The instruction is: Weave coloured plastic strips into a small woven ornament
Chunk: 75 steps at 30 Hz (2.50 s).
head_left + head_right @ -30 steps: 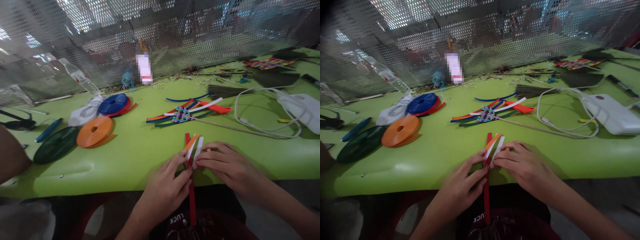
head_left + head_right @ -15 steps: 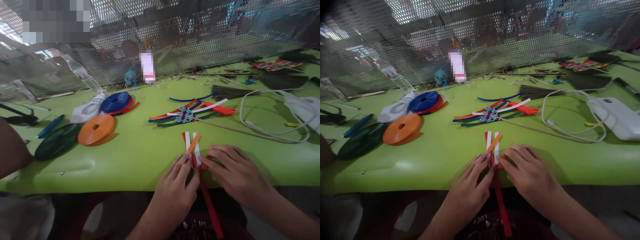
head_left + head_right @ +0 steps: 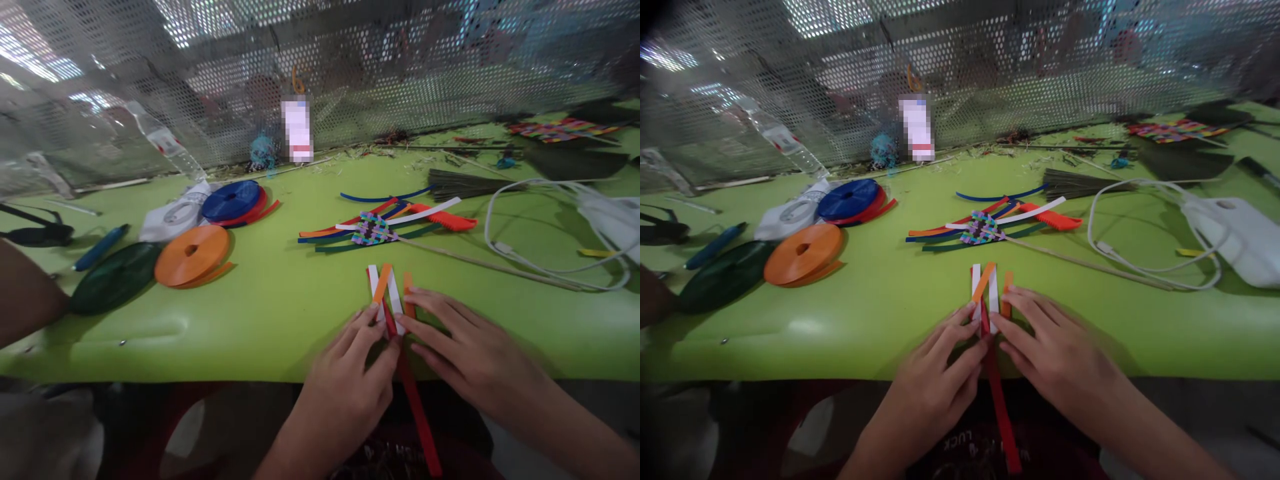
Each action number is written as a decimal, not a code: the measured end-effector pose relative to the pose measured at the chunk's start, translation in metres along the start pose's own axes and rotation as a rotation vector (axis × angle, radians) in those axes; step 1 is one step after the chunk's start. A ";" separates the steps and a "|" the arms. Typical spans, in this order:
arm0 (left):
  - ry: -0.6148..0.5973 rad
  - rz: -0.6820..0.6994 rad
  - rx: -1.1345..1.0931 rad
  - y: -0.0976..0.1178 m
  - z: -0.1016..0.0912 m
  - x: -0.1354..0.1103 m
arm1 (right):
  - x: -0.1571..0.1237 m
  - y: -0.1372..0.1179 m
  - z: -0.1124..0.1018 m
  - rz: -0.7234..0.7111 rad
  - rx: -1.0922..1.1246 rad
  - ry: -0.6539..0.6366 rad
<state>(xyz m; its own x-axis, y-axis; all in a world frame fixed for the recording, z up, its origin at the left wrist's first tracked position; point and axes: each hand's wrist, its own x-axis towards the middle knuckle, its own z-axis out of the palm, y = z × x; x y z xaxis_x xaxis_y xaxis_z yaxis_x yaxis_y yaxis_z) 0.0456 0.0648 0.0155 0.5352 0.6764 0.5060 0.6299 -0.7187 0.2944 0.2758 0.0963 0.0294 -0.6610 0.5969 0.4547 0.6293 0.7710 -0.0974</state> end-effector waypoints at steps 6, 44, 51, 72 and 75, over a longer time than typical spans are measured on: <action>-0.009 -0.023 0.010 0.002 -0.002 0.003 | 0.007 0.015 0.002 -0.048 0.031 -0.022; 0.038 -0.091 0.203 0.013 0.013 0.002 | 0.004 0.013 0.004 -0.056 -0.088 -0.059; 0.047 -0.091 0.193 0.012 0.013 0.003 | 0.005 0.011 0.001 -0.081 -0.105 -0.063; 0.016 -0.078 0.170 0.011 0.002 0.008 | 0.003 0.010 0.000 -0.044 -0.019 -0.019; 0.029 -0.082 0.199 0.013 0.005 0.009 | 0.003 0.009 0.002 -0.032 -0.036 -0.007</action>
<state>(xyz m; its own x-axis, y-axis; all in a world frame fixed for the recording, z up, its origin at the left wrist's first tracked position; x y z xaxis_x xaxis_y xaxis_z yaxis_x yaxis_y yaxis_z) 0.0615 0.0629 0.0197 0.4633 0.7242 0.5107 0.7710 -0.6135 0.1706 0.2786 0.1051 0.0285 -0.6841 0.5734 0.4507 0.6216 0.7817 -0.0510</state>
